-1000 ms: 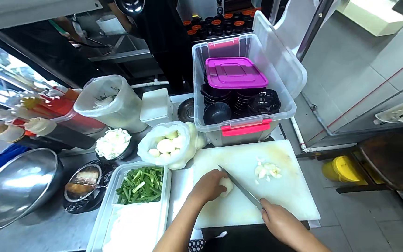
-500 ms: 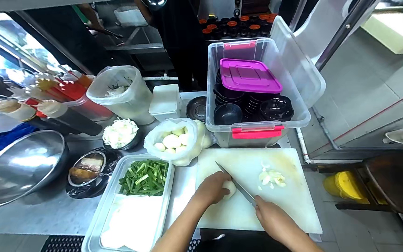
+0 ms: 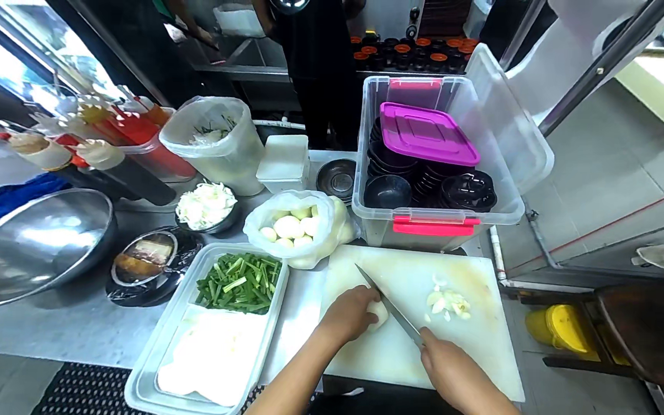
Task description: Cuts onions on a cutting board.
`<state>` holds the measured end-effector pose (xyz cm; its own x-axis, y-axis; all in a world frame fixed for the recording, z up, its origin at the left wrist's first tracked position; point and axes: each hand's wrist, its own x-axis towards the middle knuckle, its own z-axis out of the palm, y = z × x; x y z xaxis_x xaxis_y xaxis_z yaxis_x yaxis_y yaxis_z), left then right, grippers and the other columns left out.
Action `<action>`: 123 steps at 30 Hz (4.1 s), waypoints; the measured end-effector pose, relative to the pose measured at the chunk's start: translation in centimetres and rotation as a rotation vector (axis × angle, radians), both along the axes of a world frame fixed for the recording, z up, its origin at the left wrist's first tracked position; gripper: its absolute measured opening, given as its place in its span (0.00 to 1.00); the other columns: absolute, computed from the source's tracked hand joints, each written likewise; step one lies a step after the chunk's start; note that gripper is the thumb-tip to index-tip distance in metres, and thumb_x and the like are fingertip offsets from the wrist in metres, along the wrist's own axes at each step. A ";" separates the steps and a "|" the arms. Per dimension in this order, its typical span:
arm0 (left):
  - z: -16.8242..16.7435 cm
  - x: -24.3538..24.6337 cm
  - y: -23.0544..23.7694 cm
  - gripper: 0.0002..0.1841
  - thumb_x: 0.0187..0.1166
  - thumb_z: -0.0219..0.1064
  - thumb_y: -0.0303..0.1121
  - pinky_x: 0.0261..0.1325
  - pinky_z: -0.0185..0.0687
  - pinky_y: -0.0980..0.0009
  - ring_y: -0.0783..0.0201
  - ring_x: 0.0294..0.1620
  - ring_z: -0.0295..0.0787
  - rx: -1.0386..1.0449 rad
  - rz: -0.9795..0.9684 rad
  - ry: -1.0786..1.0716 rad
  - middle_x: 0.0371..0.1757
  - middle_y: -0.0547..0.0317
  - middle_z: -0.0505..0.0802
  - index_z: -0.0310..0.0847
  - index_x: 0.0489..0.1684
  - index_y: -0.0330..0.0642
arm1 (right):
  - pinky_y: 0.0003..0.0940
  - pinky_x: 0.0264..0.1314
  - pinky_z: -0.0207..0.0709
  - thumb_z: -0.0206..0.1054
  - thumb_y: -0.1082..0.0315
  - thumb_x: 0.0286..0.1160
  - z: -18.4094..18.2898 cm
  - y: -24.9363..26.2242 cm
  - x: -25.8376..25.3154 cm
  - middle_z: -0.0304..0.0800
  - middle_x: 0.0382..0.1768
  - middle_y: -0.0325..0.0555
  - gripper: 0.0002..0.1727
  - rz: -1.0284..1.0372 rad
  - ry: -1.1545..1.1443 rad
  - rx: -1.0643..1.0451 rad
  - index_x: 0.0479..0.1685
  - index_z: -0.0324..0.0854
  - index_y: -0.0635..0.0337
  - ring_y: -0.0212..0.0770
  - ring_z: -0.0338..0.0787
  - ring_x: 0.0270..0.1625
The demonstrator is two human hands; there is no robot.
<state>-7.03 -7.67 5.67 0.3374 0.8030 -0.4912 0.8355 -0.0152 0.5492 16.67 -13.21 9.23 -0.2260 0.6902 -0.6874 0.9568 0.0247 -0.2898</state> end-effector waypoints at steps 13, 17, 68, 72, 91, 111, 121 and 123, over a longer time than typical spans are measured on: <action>-0.4 -0.3 -0.9 0.21 0.78 0.72 0.42 0.78 0.76 0.53 0.54 0.73 0.82 0.056 0.052 -0.048 0.67 0.54 0.88 0.83 0.69 0.51 | 0.58 0.48 0.86 0.49 0.57 0.91 0.3 -0.1 -0.4 0.92 0.41 0.56 0.18 0.007 -0.003 0.015 0.70 0.72 0.54 0.58 0.95 0.47; -0.6 -0.4 -1.1 0.21 0.79 0.71 0.43 0.79 0.76 0.54 0.55 0.73 0.82 0.055 0.063 -0.054 0.68 0.55 0.88 0.83 0.69 0.51 | 0.58 0.51 0.86 0.48 0.58 0.91 -2.2 -0.2 -1.6 0.92 0.44 0.56 0.19 -0.008 0.015 0.010 0.73 0.70 0.54 0.58 0.94 0.50; -2.5 -1.0 -2.9 0.19 0.79 0.71 0.47 0.77 0.78 0.60 0.59 0.69 0.85 0.220 0.164 -0.151 0.64 0.58 0.90 0.86 0.62 0.49 | 0.57 0.53 0.86 0.48 0.57 0.91 -1.6 1.2 -3.1 0.91 0.44 0.56 0.19 0.044 0.013 0.015 0.71 0.70 0.54 0.58 0.94 0.51; -2.6 -0.9 -2.9 0.19 0.80 0.70 0.47 0.77 0.77 0.62 0.60 0.69 0.84 0.220 0.154 -0.141 0.64 0.58 0.90 0.86 0.63 0.49 | 0.60 0.57 0.85 0.48 0.59 0.91 -3.0 2.4 -4.4 0.91 0.50 0.58 0.22 0.053 0.029 -0.010 0.78 0.68 0.53 0.60 0.93 0.55; -3.1 -1.0 -3.6 0.19 0.80 0.70 0.50 0.74 0.79 0.63 0.61 0.66 0.85 0.271 0.200 -0.140 0.60 0.59 0.90 0.86 0.61 0.50 | 0.58 0.53 0.86 0.47 0.57 0.92 -0.5 2.8 -4.0 0.90 0.45 0.56 0.18 0.079 0.007 0.016 0.69 0.70 0.54 0.58 0.93 0.51; -3.6 -0.9 -4.2 0.19 0.81 0.69 0.51 0.73 0.80 0.64 0.62 0.65 0.86 0.323 0.223 -0.162 0.59 0.58 0.90 0.87 0.59 0.49 | 0.57 0.54 0.86 0.47 0.56 0.92 -0.6 2.4 -4.2 0.91 0.46 0.56 0.18 0.057 0.000 0.008 0.68 0.71 0.56 0.58 0.94 0.53; -4.1 -1.0 -4.5 0.18 0.81 0.68 0.51 0.72 0.80 0.65 0.63 0.63 0.86 0.377 0.212 -0.165 0.57 0.59 0.91 0.88 0.57 0.48 | 0.58 0.58 0.85 0.46 0.57 0.93 -2.3 1.7 -5.2 0.90 0.52 0.60 0.23 0.056 -0.014 -0.014 0.73 0.72 0.62 0.59 0.93 0.57; -4.2 -1.0 -4.5 0.18 0.81 0.68 0.51 0.73 0.80 0.65 0.63 0.64 0.86 0.391 0.211 -0.163 0.57 0.59 0.91 0.88 0.57 0.49 | 0.58 0.60 0.84 0.47 0.58 0.92 -3.3 2.0 -5.6 0.90 0.54 0.61 0.22 0.047 0.004 -0.025 0.69 0.75 0.64 0.60 0.92 0.60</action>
<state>-8.02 -12.15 1.48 0.1944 0.9766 -0.0923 0.7459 -0.0861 0.6605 11.07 -11.19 5.95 -0.2605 0.6613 -0.7034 0.9535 0.0621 -0.2948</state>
